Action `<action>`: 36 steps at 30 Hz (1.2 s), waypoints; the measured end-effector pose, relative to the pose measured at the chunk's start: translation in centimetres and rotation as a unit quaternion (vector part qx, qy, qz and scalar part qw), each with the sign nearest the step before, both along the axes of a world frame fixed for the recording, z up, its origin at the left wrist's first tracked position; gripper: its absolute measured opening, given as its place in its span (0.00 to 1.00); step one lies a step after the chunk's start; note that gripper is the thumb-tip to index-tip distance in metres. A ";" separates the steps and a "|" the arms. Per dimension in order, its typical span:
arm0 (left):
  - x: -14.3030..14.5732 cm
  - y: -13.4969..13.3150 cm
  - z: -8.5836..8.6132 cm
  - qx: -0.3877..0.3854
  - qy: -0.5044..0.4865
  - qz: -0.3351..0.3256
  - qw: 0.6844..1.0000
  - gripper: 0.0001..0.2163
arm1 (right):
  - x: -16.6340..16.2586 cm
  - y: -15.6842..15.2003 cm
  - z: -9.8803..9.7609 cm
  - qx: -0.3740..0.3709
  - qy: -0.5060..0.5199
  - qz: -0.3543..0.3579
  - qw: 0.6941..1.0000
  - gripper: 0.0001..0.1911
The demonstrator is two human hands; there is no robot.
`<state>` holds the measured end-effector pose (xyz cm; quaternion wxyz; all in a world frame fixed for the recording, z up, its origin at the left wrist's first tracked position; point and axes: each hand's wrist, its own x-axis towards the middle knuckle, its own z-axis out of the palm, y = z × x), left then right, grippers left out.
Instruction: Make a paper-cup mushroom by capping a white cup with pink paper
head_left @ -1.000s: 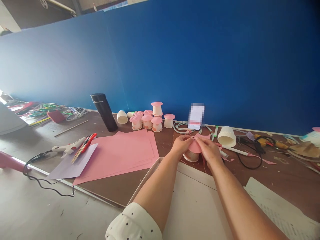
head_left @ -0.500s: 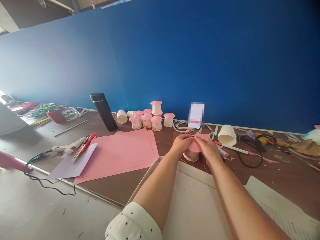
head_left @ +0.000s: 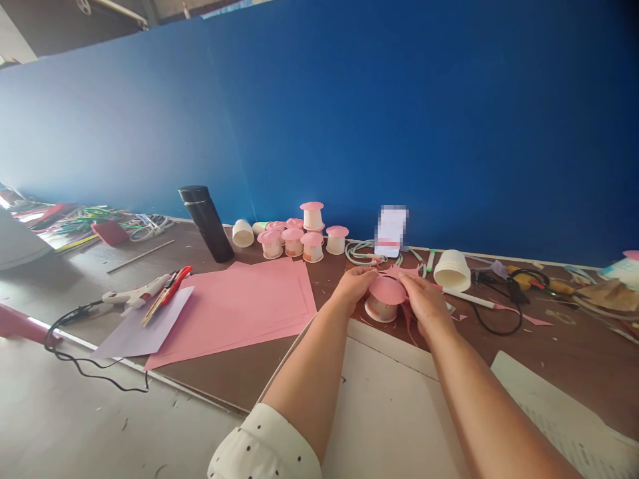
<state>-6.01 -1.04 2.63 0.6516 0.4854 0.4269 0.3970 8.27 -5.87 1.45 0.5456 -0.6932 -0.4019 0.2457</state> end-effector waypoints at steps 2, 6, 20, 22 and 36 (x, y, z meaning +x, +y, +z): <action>-0.5 0.4 0.0 -0.018 -0.020 -0.010 1.000 0.12 | 0.4 -0.4 0.0 -0.001 -0.013 -0.007 1.000 0.20; -1.1 0.6 0.2 -0.051 -0.017 -0.038 0.998 0.10 | 1.3 -0.8 -0.5 -0.012 -0.037 -0.011 0.999 0.20; -1.5 0.6 0.3 -0.053 -0.023 -0.068 0.996 0.11 | 0.5 -1.3 0.4 -0.045 -0.037 0.010 0.998 0.21; -1.5 0.6 0.4 -0.051 -0.017 -0.069 0.996 0.11 | 0.6 -1.3 0.2 -0.042 -0.046 0.015 0.998 0.21; -1.0 0.8 0.0 -0.014 0.008 -0.077 0.997 0.15 | 0.5 -1.1 -0.1 -0.028 -0.016 0.035 0.999 0.23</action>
